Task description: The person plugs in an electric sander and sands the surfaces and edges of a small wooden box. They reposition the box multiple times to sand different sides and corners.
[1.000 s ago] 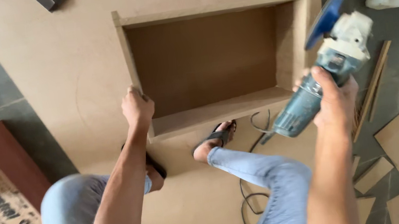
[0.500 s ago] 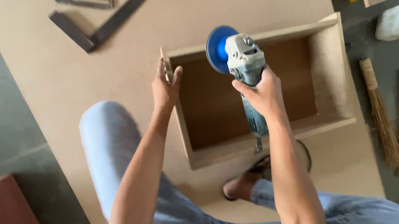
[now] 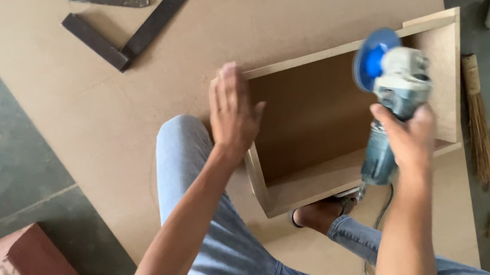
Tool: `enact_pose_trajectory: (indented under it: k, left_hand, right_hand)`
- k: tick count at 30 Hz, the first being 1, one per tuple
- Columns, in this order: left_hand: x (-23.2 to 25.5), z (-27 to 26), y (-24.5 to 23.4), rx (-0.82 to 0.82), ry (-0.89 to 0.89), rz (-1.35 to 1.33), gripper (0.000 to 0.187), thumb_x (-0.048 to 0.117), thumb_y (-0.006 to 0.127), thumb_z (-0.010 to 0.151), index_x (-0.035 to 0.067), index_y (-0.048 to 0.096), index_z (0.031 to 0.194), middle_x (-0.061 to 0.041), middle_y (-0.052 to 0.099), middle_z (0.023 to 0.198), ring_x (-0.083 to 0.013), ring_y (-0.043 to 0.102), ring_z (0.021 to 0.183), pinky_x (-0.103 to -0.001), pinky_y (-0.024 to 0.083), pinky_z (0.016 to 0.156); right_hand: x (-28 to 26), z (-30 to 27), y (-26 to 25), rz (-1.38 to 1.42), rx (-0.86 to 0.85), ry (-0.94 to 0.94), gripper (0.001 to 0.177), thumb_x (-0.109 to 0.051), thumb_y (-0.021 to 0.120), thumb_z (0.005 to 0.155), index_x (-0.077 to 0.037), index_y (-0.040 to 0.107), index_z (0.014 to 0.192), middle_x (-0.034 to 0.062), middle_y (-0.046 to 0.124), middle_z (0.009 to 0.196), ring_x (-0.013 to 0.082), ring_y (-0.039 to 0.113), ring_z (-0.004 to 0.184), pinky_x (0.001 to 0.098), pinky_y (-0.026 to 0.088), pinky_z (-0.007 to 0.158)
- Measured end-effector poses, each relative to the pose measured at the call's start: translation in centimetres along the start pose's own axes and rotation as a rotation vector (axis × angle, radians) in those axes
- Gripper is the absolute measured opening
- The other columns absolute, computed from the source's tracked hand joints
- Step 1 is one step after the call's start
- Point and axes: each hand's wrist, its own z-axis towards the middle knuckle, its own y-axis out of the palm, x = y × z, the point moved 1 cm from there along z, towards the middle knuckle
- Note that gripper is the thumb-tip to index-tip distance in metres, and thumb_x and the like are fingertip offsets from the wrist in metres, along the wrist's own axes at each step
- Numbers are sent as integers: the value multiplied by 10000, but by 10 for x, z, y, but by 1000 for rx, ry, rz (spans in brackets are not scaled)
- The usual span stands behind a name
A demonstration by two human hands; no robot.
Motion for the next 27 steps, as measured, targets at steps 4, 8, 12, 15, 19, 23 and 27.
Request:
enact_pose_trajectory:
  k: [4,8,12,15,19,23,27]
  left_hand:
    - [-32,-21,13,54,-124,-422,1016,426,690,1027,-122,53,1598,-406,54,1664,-462,58,1581,-490,119,1296]
    - [-38,-29,35,-307,-288,-1136,1298,470,765,765,-82,-59,1601,-319,302,1624,-369,330,1524,-396,329,1222]
    - [-48,-33,42,-475,-261,-1023,1493,390,925,727,-83,-242,1530,-320,66,1685,-353,94,1589,-368,175,1262]
    - [-53,-39,51,-535,-294,-998,1533,363,938,700,-58,-287,1520,-319,64,1679,-356,112,1580,-361,198,1254]
    - [-54,-34,60,-538,-290,-1023,1521,320,904,701,-56,-327,1512,-318,128,1669,-347,185,1569,-345,239,1242]
    - [-57,-36,61,-511,-247,-1046,1474,253,893,742,-51,-327,1510,-323,133,1677,-349,194,1570,-340,276,1233]
    - [-60,-39,65,-491,-213,-1038,1465,215,874,738,-28,-356,1496,-322,149,1661,-341,240,1544,-337,333,1189]
  right_hand:
    - [-7,3,42,-238,-154,-250,579,-309,877,845,54,638,1228,196,750,1084,289,741,975,418,576,869]
    - [-23,-3,89,-298,-287,-278,625,-342,876,789,64,608,1183,251,744,1039,379,751,996,449,590,851]
    - [-38,-4,111,-398,-334,-263,617,-320,862,764,57,583,1165,264,734,972,441,722,939,492,577,803]
    - [-39,-7,118,-427,-357,-281,611,-320,861,762,45,576,1159,261,730,965,453,712,926,512,572,796]
    - [-38,-5,132,-482,-392,-275,608,-329,863,767,36,561,1148,259,721,969,460,696,937,529,560,795]
    - [-41,-7,144,-502,-406,-313,642,-322,866,750,35,542,1175,252,716,973,451,692,926,526,553,782]
    - [-42,-6,147,-530,-425,-318,619,-322,859,768,23,539,1171,233,723,976,440,697,935,526,551,792]
